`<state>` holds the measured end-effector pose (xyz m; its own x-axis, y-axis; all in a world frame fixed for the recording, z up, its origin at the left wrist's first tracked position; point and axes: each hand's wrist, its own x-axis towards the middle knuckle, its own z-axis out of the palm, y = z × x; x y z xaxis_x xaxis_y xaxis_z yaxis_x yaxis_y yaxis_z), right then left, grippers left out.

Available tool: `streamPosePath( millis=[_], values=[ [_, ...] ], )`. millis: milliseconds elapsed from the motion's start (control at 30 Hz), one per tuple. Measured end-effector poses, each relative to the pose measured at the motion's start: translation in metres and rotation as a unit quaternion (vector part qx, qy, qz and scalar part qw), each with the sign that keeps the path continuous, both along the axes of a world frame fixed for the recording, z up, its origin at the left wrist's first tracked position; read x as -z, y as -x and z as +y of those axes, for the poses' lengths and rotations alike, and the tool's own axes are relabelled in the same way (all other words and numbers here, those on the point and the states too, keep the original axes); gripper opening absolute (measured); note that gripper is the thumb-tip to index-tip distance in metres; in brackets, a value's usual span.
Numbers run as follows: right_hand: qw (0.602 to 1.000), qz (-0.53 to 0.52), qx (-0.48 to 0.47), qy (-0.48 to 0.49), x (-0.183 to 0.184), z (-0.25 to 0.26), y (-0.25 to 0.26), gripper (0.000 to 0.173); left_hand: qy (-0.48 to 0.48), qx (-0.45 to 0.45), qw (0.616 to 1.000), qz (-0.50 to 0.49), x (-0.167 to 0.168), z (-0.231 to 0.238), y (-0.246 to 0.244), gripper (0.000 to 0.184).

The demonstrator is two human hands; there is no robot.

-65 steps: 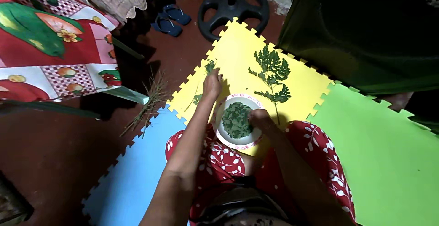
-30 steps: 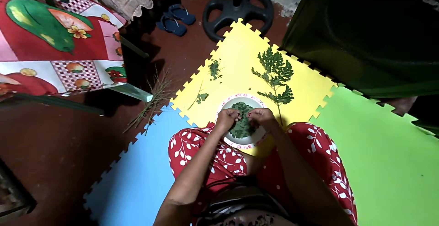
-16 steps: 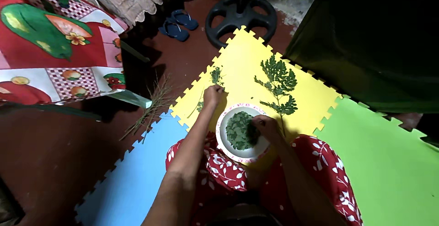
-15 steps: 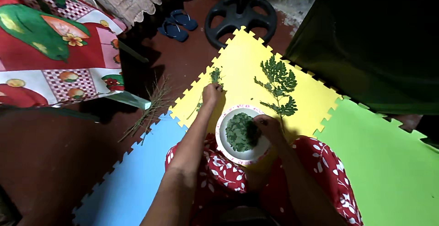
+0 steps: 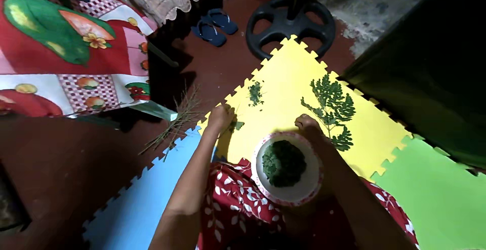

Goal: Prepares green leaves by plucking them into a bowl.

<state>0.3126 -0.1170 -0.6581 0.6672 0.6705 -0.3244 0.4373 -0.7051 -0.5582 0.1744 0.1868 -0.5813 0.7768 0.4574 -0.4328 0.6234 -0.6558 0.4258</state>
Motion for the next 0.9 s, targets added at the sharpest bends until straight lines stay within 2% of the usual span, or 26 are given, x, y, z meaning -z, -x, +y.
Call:
streamPosePath(
  millis=[100, 200, 267, 333, 400, 500, 700, 800, 833, 900],
  values=[
    [0.999, 0.046, 0.016, 0.014, -0.021, 0.000, 0.000, 0.029, 0.032, 0.012, 0.997, 0.072, 0.014, 0.016, 0.051, 0.030],
    [0.990, 0.083, 0.090, -0.077, -0.066, -0.004, 0.022, 0.026, 0.056, 0.023, 0.991, 0.121, 0.021, 0.007, 0.071, 0.033],
    [0.986, 0.130, 0.053, -0.093, -0.081, -0.013, 0.049, 0.024, 0.028, 0.026, 0.990, 0.136, 0.030, 0.002, 0.077, 0.032],
    [0.989, 0.145, -0.017, -0.026, -0.095, -0.015, 0.072, 0.028, 0.019, 0.020, 0.991, 0.127, 0.031, -0.004, 0.076, 0.030],
    [0.992, 0.122, -0.026, -0.015, -0.107, -0.011, 0.092, 0.030, 0.030, 0.018, 0.994, 0.108, 0.024, -0.009, 0.074, 0.030],
    [0.990, 0.110, 0.019, -0.091, -0.113, 0.003, 0.111, 0.029, 0.029, -0.011, 0.994, 0.103, 0.017, -0.017, 0.072, 0.035],
    [0.958, 0.264, 0.033, -0.110, -0.109, 0.048, 0.130, 0.027, 0.029, -0.026, 0.990, 0.136, 0.030, -0.029, 0.063, 0.034],
    [0.936, 0.301, 0.117, -0.143, -0.105, 0.056, 0.137, 0.028, 0.062, -0.007, 0.994, 0.090, 0.016, -0.043, 0.062, 0.035],
    [0.922, 0.314, 0.159, -0.162, -0.105, 0.060, 0.138, 0.033, 0.074, 0.006, 0.996, 0.056, 0.005, -0.050, 0.061, 0.036],
    [0.888, 0.344, 0.223, -0.208, -0.104, 0.066, 0.138, 0.054, 0.102, 0.035, 0.994, 0.003, -0.022, -0.068, 0.060, 0.036]
  ],
)
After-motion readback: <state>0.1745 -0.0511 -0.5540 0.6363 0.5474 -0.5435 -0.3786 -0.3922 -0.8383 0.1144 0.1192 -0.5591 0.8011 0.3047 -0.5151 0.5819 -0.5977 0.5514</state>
